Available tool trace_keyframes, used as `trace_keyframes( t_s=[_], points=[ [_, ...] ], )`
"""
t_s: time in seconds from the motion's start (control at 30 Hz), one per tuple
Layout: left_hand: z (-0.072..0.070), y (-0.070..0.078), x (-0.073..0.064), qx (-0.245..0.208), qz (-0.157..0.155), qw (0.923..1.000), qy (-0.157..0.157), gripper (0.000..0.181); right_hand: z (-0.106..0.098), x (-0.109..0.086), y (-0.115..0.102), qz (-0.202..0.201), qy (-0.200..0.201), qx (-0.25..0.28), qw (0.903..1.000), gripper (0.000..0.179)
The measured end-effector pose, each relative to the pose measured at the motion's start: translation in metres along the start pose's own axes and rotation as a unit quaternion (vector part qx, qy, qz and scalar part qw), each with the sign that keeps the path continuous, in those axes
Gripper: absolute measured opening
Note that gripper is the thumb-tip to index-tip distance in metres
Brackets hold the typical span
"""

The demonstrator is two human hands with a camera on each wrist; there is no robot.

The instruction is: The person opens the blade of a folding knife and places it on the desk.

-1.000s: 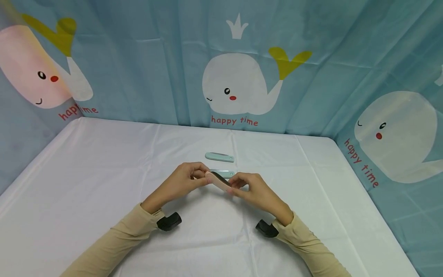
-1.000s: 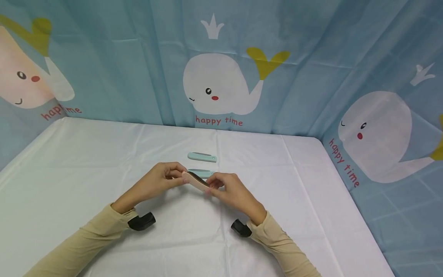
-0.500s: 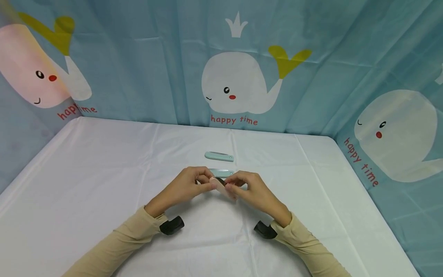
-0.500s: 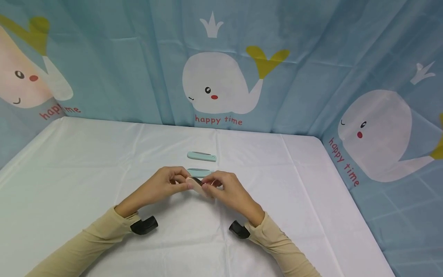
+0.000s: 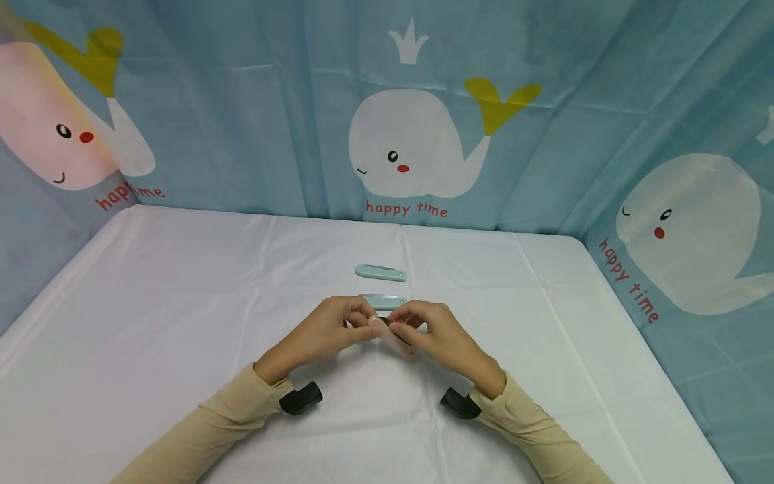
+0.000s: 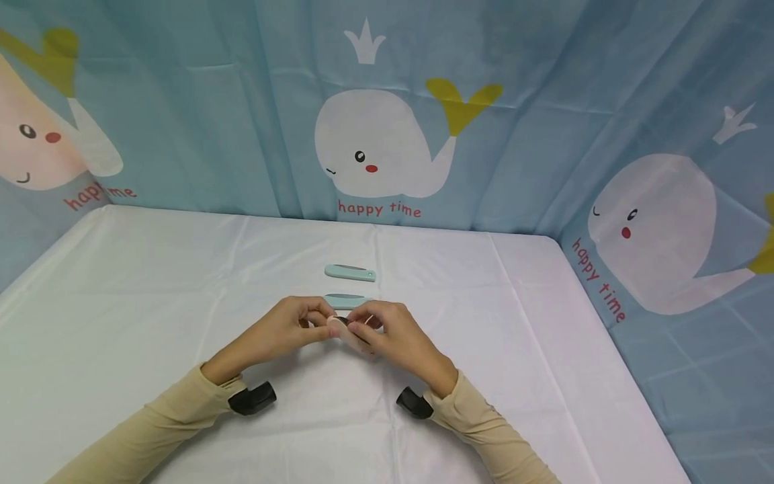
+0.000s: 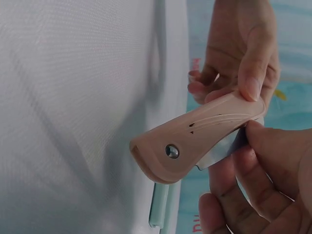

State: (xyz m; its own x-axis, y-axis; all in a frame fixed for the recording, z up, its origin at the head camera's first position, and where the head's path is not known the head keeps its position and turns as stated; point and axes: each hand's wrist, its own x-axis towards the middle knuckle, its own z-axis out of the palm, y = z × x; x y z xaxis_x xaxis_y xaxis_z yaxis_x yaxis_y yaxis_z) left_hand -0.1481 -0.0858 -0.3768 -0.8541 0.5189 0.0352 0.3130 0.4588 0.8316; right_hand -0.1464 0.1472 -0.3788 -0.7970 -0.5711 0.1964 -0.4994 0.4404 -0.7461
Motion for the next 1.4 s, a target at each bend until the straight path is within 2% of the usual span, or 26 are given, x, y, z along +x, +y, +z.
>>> trace_keyframes(
  t_s=[0.17, 0.37, 0.73, 1.0, 1.4],
  points=[
    [0.0001, -0.0007, 0.0004, 0.000, 0.010, 0.9999, -0.007, 0.012, -0.0006, 0.0000, -0.0010, -0.012, -0.010, -0.016, 0.9997, 0.014],
    [-0.0012, -0.0007, -0.0005, 0.004, 0.005, 0.9999, -0.014, 0.013, -0.0031, -0.0001, -0.0019, -0.002, 0.009, -0.034, 0.9994, 0.010],
    [-0.0025, -0.0034, 0.0006, 0.004, -0.008, 0.9996, -0.028, 0.017, -0.0053, -0.0003, -0.0017, 0.013, 0.010, -0.029, 0.9994, 0.009],
    [-0.0013, -0.0016, -0.0007, 0.001, 0.006, 0.9994, -0.033, 0.014, -0.0036, -0.0003, -0.0035, 0.010, 0.003, -0.017, 0.9998, 0.010],
    [0.0033, -0.0003, -0.0004, 0.001, 0.006, 0.9995, -0.030, 0.014, -0.0006, 0.0001, -0.0052, 0.005, 0.011, -0.014, 0.9998, 0.016]
  ],
)
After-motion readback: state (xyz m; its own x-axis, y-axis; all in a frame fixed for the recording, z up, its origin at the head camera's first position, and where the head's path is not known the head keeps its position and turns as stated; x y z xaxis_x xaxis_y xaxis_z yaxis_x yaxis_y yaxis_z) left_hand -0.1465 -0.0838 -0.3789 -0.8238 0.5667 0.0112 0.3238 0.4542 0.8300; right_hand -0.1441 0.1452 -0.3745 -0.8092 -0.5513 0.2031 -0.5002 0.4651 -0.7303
